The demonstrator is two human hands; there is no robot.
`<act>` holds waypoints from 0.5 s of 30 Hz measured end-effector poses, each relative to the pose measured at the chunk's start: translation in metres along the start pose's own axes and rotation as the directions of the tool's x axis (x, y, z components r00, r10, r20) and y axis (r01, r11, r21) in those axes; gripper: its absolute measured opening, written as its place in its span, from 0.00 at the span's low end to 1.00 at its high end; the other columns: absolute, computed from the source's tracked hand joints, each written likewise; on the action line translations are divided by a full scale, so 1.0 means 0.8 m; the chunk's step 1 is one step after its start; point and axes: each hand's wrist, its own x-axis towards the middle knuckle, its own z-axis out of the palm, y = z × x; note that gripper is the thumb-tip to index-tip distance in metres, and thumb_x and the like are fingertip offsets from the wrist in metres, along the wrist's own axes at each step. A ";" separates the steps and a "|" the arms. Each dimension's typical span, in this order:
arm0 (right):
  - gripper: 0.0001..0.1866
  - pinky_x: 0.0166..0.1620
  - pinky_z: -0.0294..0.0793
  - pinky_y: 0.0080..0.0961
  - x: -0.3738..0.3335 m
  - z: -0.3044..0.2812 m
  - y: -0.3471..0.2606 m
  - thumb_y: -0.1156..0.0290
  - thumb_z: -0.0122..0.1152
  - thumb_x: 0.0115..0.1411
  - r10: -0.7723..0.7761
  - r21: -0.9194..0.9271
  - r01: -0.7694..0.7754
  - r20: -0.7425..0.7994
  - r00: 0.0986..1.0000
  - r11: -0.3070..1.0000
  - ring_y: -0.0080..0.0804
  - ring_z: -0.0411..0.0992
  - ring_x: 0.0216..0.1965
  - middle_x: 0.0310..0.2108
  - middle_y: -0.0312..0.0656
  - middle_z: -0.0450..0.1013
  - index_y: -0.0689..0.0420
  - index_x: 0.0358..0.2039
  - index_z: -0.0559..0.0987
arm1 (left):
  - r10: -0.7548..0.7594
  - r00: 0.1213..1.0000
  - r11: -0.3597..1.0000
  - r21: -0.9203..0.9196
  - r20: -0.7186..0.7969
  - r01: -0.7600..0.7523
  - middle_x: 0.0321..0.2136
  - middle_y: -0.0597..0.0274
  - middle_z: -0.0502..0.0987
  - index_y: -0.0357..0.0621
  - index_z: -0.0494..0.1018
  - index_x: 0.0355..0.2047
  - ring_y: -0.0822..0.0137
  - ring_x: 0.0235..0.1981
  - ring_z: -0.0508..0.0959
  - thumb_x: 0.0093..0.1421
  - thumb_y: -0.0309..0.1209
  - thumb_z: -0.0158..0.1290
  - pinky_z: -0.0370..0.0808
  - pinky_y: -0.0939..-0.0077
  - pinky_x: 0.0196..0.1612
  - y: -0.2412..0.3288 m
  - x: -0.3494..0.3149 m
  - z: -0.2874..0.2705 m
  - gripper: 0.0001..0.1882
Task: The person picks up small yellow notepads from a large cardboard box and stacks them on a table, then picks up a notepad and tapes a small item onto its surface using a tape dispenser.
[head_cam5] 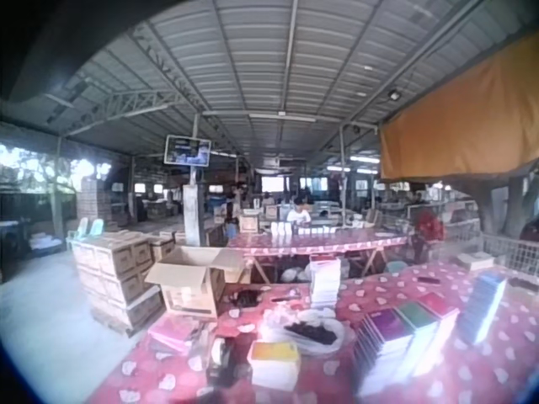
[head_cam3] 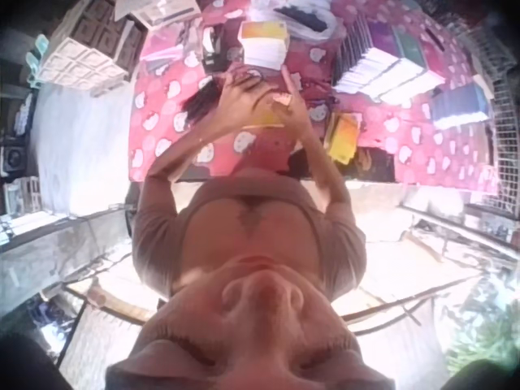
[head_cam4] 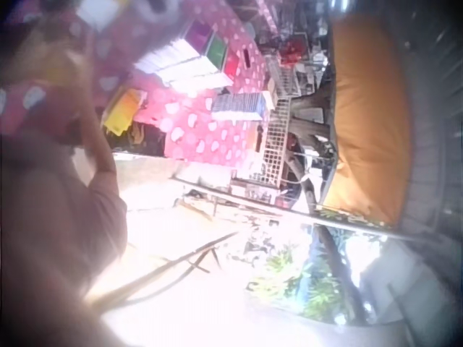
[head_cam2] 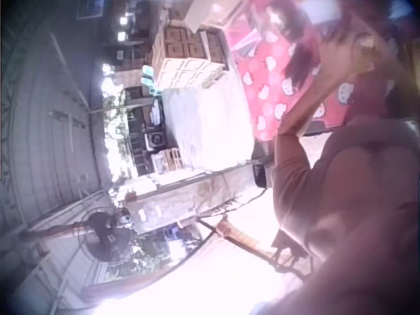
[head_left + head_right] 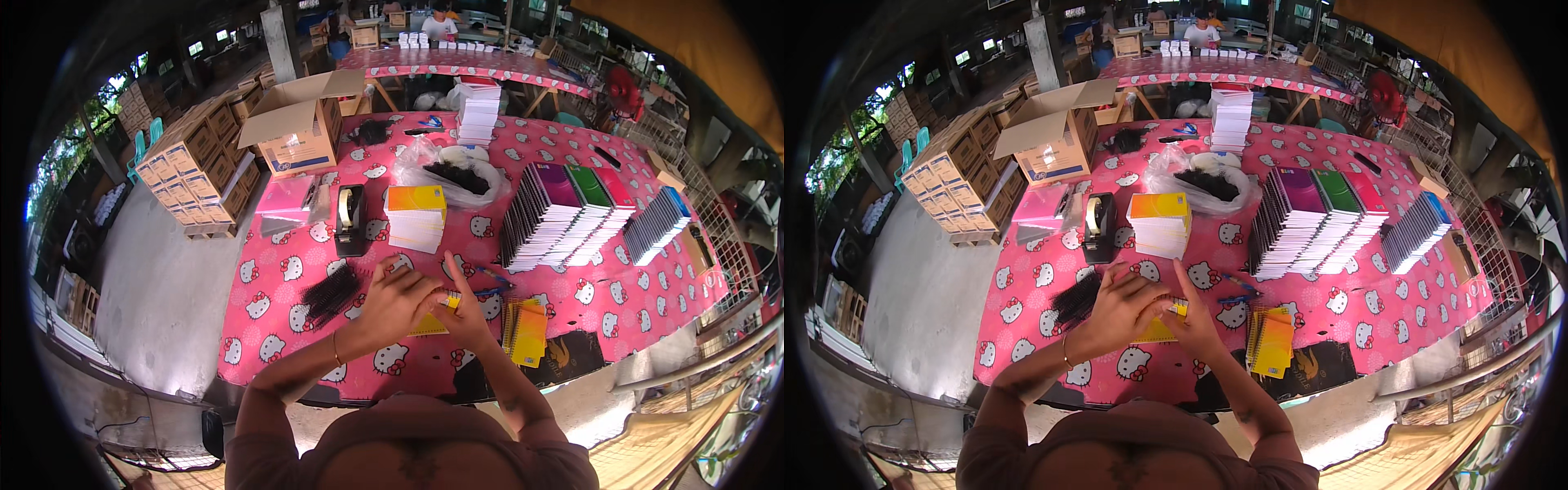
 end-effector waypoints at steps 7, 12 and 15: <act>0.41 0.48 0.72 0.22 -0.001 -0.007 0.005 0.76 0.61 0.60 -0.177 -0.114 0.181 0.045 0.983 0.977 0.22 0.72 0.44 0.44 0.43 0.74 0.58 0.70 0.51 | 0.022 0.998 0.994 -0.106 -0.053 -0.027 0.32 0.65 0.74 0.47 0.77 0.41 0.61 0.36 0.72 0.57 0.34 0.59 0.67 0.64 0.40 0.000 -0.007 0.007 0.12; 0.19 0.47 0.75 0.21 -0.012 -0.052 -0.007 0.77 0.61 0.61 -0.014 0.204 0.011 0.013 1.000 0.979 0.23 0.75 0.44 0.39 0.40 0.77 0.65 0.53 0.73 | 0.047 0.995 0.993 -0.104 -0.091 -0.056 0.34 0.64 0.76 0.47 0.78 0.40 0.59 0.36 0.73 0.54 0.30 0.61 0.69 0.65 0.40 0.000 -0.009 0.011 0.12; 0.08 0.42 0.76 0.19 -0.015 -0.065 -0.005 0.76 0.63 0.61 0.000 0.082 0.000 0.001 1.000 0.997 0.20 0.76 0.39 0.37 0.39 0.77 0.66 0.40 0.81 | 0.059 0.996 0.990 -0.123 -0.069 -0.068 0.34 0.65 0.75 0.48 0.78 0.39 0.60 0.36 0.72 0.54 0.31 0.61 0.68 0.64 0.39 0.002 -0.007 0.012 0.11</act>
